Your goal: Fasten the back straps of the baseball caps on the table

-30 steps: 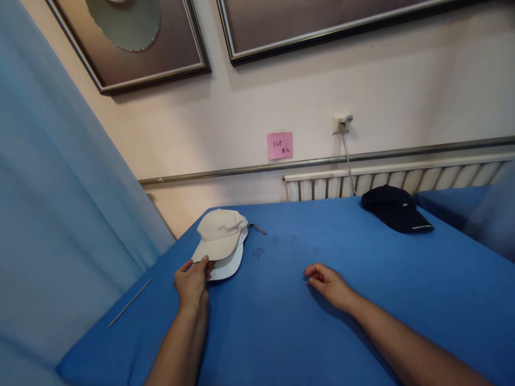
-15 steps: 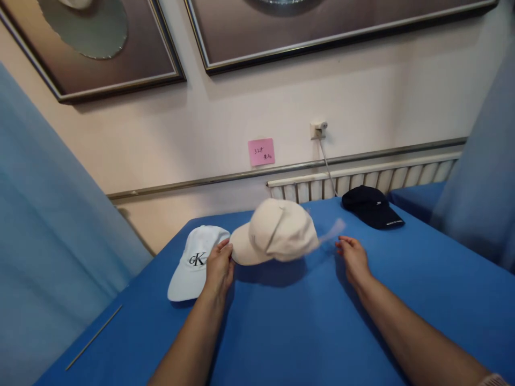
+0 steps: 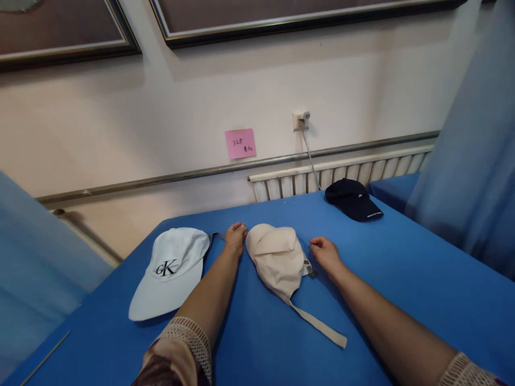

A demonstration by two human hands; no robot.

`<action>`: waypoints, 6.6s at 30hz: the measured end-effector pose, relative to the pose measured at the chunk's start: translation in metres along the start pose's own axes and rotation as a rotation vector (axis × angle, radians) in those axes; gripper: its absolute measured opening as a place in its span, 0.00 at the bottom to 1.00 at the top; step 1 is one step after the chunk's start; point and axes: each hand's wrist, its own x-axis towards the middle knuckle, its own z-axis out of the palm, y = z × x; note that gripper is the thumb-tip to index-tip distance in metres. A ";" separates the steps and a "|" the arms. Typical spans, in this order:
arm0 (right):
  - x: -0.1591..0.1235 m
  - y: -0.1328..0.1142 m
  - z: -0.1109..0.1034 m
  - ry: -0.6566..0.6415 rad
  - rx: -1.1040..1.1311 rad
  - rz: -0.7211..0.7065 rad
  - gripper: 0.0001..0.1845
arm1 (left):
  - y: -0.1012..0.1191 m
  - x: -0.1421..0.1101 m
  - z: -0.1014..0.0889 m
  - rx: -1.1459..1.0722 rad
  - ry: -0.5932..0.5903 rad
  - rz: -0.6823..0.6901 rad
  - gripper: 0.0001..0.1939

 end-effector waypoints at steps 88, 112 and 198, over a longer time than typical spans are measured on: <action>-0.070 -0.041 -0.001 -0.876 -0.659 -0.493 0.18 | 0.033 -0.174 -0.047 0.475 -0.745 0.409 0.05; -0.077 -0.047 0.000 -0.956 -0.732 -0.578 0.19 | 0.030 -0.175 -0.042 0.235 -0.635 0.251 0.05; -0.082 -0.035 0.015 -0.612 -0.449 -0.628 0.06 | 0.022 -0.174 -0.036 0.340 -0.611 0.162 0.08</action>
